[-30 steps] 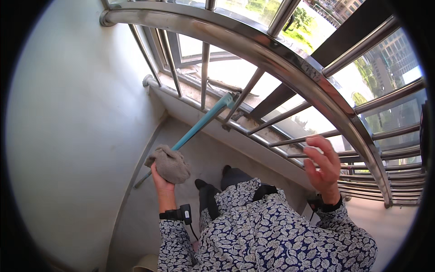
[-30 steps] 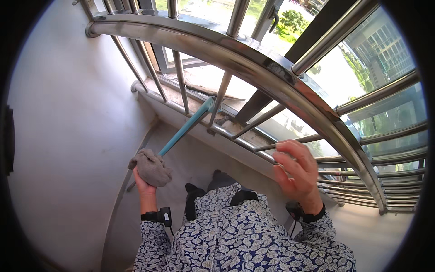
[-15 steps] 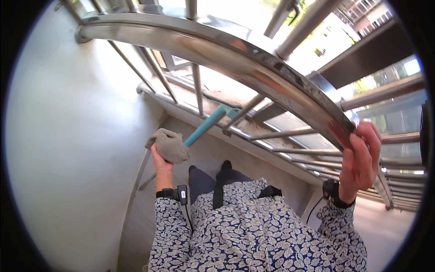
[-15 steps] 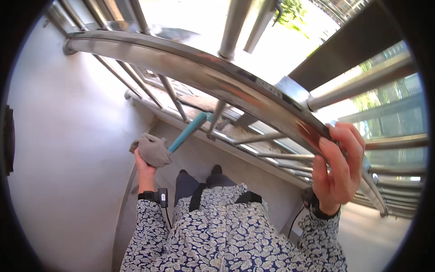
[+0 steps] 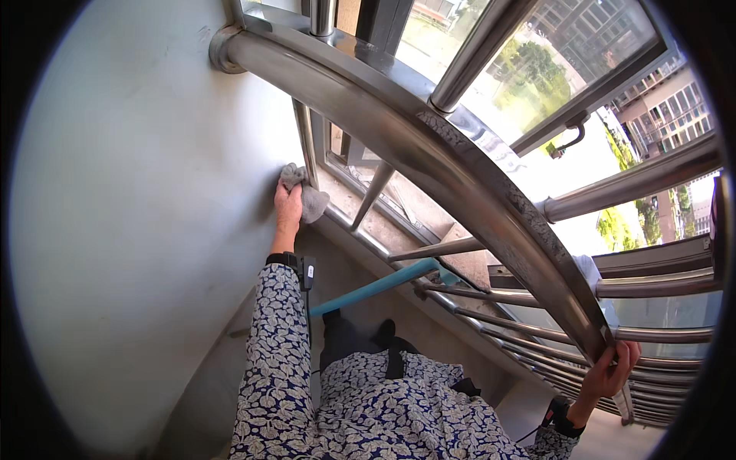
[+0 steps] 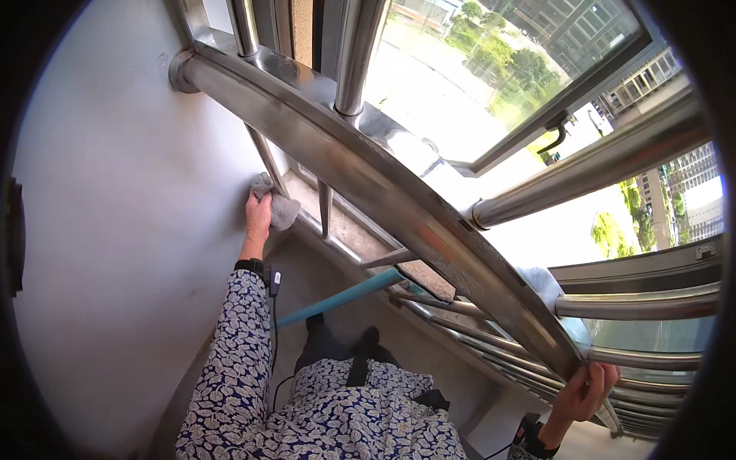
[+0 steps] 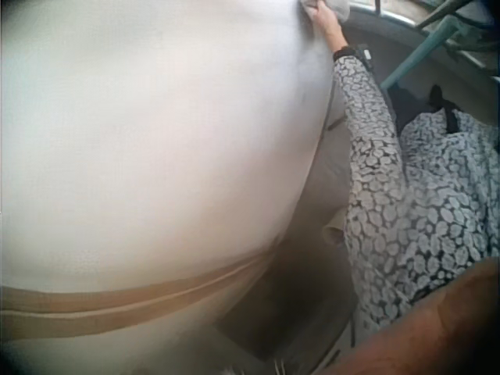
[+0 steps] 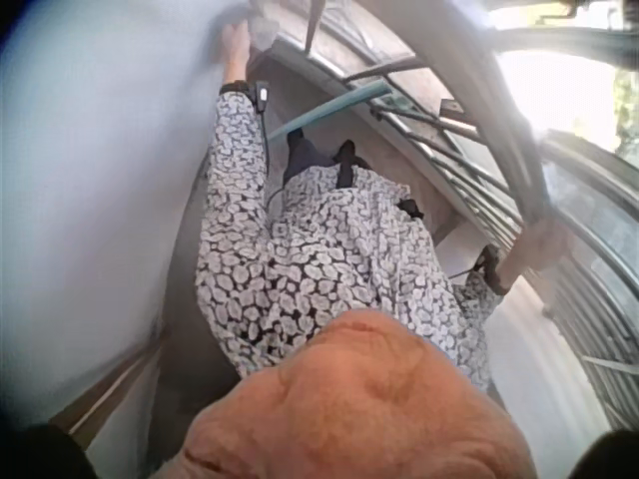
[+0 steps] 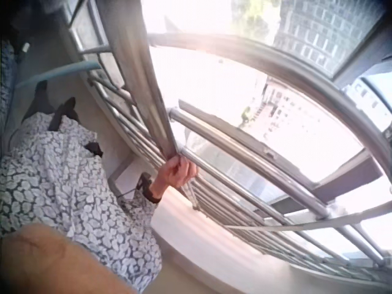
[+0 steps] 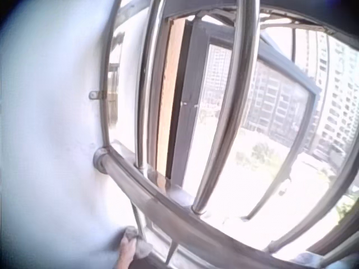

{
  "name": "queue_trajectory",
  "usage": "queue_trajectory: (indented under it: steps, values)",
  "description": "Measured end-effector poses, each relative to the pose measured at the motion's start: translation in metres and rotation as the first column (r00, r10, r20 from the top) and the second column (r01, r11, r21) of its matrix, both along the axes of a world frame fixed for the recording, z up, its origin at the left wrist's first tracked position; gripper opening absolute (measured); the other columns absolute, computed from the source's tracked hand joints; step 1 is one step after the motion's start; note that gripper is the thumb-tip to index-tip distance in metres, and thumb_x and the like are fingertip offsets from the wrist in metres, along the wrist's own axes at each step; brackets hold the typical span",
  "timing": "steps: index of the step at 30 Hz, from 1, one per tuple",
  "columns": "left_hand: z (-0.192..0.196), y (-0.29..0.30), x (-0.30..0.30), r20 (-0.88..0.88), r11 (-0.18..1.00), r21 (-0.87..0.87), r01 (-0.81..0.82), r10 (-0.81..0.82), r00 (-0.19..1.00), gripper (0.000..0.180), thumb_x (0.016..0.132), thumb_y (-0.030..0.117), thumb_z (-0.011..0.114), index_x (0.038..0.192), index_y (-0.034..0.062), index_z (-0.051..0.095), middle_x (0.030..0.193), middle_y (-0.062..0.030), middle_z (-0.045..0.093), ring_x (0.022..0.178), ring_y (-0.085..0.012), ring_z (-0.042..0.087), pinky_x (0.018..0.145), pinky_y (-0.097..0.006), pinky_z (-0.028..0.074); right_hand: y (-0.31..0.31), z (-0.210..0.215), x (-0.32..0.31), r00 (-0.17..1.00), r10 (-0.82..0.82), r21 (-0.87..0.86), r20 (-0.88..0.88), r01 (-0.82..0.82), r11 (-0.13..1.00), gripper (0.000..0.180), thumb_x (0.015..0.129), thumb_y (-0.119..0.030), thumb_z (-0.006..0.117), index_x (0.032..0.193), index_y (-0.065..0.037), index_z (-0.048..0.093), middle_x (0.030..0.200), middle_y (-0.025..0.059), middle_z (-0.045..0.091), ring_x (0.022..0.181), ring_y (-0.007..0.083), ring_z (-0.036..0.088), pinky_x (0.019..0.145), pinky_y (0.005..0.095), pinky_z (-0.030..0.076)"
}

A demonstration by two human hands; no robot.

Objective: Wipe the window and its frame using a cloth.

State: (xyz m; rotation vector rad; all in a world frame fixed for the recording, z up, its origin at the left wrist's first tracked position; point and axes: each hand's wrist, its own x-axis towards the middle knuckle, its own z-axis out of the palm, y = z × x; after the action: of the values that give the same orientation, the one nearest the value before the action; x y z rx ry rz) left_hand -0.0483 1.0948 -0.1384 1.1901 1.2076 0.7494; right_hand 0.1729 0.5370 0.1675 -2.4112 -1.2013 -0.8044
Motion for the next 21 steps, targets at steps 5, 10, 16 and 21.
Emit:
queue_trajectory:
  steps: [5,10,16,21]
  values:
    - [-0.025,0.043,0.02,-0.934,0.651,0.135,0.747,-0.169,0.316,0.048,0.079,0.018,0.056,0.126,0.0189,0.049,0.131,-0.0013,0.047,0.109,-0.0368,0.048,0.089,-0.042,0.045,-0.019,-0.016,0.004,0.993,-0.107,0.049,-0.054,0.11,0.993,0.028,0.081,0.014,0.052,0.108,0.004,0.053,0.103,0.0192,0.054,0.091,0.0326,0.054,0.077,0.0412,0.045]
    - [-0.014,0.03,0.018,-0.938,0.706,0.114,0.699,-0.156,0.311,0.043,0.079,0.02,0.056,0.122,0.0169,0.051,0.132,-0.0023,0.046,0.105,-0.0357,0.051,0.084,-0.045,0.047,-0.036,-0.018,0.004,0.987,-0.147,0.082,-0.058,0.152,0.985,0.027,0.085,0.01,0.051,0.111,0.005,0.052,0.105,0.0207,0.053,0.094,0.0324,0.052,0.078,0.0386,0.044]
    - [-0.05,-0.029,-0.063,-0.271,0.965,0.013,0.263,-0.249,0.93,0.029,0.088,0.016,0.051,0.113,0.0017,0.056,0.104,-0.0122,0.063,0.097,-0.0205,0.059,0.088,-0.03,0.043,-0.067,-0.015,-0.006,0.971,-0.236,-0.042,0.034,0.237,0.971,0.027,0.087,0.003,0.051,0.114,0.006,0.05,0.112,0.0224,0.052,0.099,0.035,0.052,0.084,0.0424,0.043]
    - [-0.038,-0.035,-0.041,-0.021,0.984,0.177,0.02,-0.016,1.0,0.029,0.087,0.016,0.055,0.112,0.0009,0.057,0.1,-0.0102,0.063,0.097,-0.02,0.059,0.088,-0.031,0.043,-0.066,-0.016,-0.017,0.945,-0.318,-0.018,-0.08,0.318,0.948,0.032,0.094,-0.011,0.043,0.12,0.007,0.047,0.123,0.024,0.048,0.111,0.0371,0.048,0.093,0.042,0.038]
